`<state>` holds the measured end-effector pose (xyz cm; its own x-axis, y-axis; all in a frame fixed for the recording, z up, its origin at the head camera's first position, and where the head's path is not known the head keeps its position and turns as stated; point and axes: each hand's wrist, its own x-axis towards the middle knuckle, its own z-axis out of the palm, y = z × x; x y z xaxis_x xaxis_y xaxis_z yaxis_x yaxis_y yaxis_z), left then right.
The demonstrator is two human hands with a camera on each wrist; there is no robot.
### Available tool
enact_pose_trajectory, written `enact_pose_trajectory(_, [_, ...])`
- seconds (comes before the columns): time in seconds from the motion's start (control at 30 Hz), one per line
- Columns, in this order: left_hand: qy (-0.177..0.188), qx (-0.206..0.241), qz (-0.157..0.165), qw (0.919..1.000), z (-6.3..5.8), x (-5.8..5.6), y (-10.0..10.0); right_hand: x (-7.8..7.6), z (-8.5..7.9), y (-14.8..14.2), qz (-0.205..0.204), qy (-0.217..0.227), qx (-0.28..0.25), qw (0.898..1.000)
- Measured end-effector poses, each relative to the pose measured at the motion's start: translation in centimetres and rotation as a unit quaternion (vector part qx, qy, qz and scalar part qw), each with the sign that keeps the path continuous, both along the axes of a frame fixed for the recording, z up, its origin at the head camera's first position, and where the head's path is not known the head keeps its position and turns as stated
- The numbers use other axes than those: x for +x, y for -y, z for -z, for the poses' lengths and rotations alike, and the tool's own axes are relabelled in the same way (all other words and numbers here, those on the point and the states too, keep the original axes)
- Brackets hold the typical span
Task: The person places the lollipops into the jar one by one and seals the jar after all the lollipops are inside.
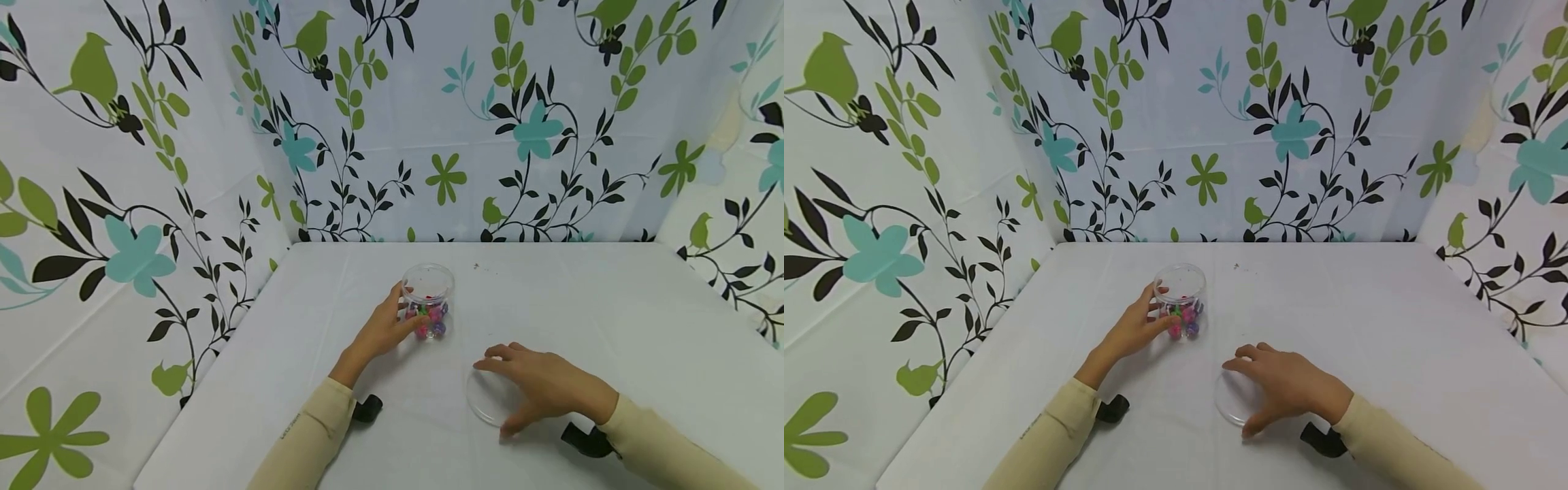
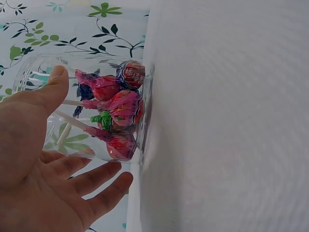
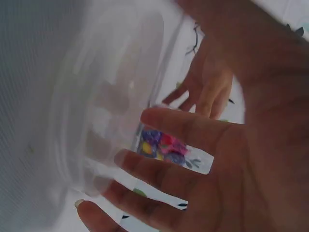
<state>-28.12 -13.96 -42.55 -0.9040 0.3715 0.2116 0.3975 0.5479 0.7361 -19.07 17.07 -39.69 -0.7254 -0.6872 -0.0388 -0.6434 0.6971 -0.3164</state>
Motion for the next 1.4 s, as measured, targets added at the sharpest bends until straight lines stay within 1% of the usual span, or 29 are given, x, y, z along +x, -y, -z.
enact_pose_trajectory(0.07, [0.0, 0.0, -0.001, 1.0, -0.1, -0.1, 0.0, 0.6, 0.1, -0.1, -0.011, -0.021, 0.012, 1.0])
enact_pose_trajectory(0.13, [-0.001, 0.004, 0.002, 1.0, -0.1, -0.1, 0.0, 0.6, -0.1, -0.4, -0.013, -0.039, 0.001, 0.999])
enact_pose_trajectory(0.23, [0.003, 0.007, 0.009, 0.9999, -0.1, -0.1, 0.0, -0.1, -0.9, -0.9, 0.007, -0.053, -0.026, 0.998])
enact_pose_trajectory(0.37, [0.007, 0.01, 0.016, 0.9998, -0.2, 0.2, -0.1, -1.1, -2.7, -1.3, 0.038, -0.067, -0.062, 0.995])
enact_pose_trajectory(0.47, [0.007, 0.014, 0.021, 0.9997, -0.2, 0.3, -0.1, -1.9, -4.2, -1.2, 0.05, -0.072, -0.074, 0.993])
enact_pose_trajectory(0.57, [0.006, 0.014, 0.034, 0.9993, -0.2, 0.3, -0.2, -2.5, -5.4, -0.9, 0.064, -0.073, -0.086, 0.992])
enact_pose_trajectory(0.67, [0.011, 0.012, 0.05, 0.9986, -0.1, 0.2, -0.3, -3.4, -6.3, -0.4, 0.068, -0.078, -0.109, 0.989])
enact_pose_trajectory(0.77, [0.021, 0.012, 0.073, 0.997, 0.0, 0.3, -0.5, -4.5, -6.9, 0.5, 0.054, -0.084, -0.134, 0.986])
enact_pose_trajectory(0.9, [0.043, 0.01, 0.118, 0.992, 0.0, 0.5, -0.7, -6.0, -7.2, 1.8, 0.024, -0.075, -0.151, 0.985])
enact_pose_trajectory(1.03, [0.059, 0.001, 0.178, 0.9823, 0.1, 0.9, -0.9, -7.0, -6.9, 2.6, -0.016, -0.039, -0.14, 0.989])
enact_pose_trajectory(1.1, [0.063, 0.001, 0.202, 0.9773, 0.1, 1.0, -1.0, -7.3, -6.7, 2.7, -0.036, -0.02, -0.133, 0.99])
enact_pose_trajectory(1.13, [0.066, 0.002, 0.21, 0.9755, 0.1, 1.1, -1.1, -7.3, -6.7, 2.6, -0.045, -0.012, -0.129, 0.991])
enact_pose_trajectory(1.2, [0.07, 0.008, 0.215, 0.974, 0.0, 1.1, -1.2, -7.4, -6.9, 2.6, -0.062, -0.001, -0.123, 0.991])
enact_pose_trajectory(1.3, [0.073, 0.019, 0.212, 0.9744, -0.2, 1.2, -1.4, -7.5, -7.2, 2.5, -0.087, 0.001, -0.113, 0.99])
enact_pose_trajectory(1.4, [0.056, 0.026, 0.207, 0.9763, -0.2, 1.3, -1.8, -7.8, -7.4, 2.6, -0.108, 0.008, -0.098, 0.989])
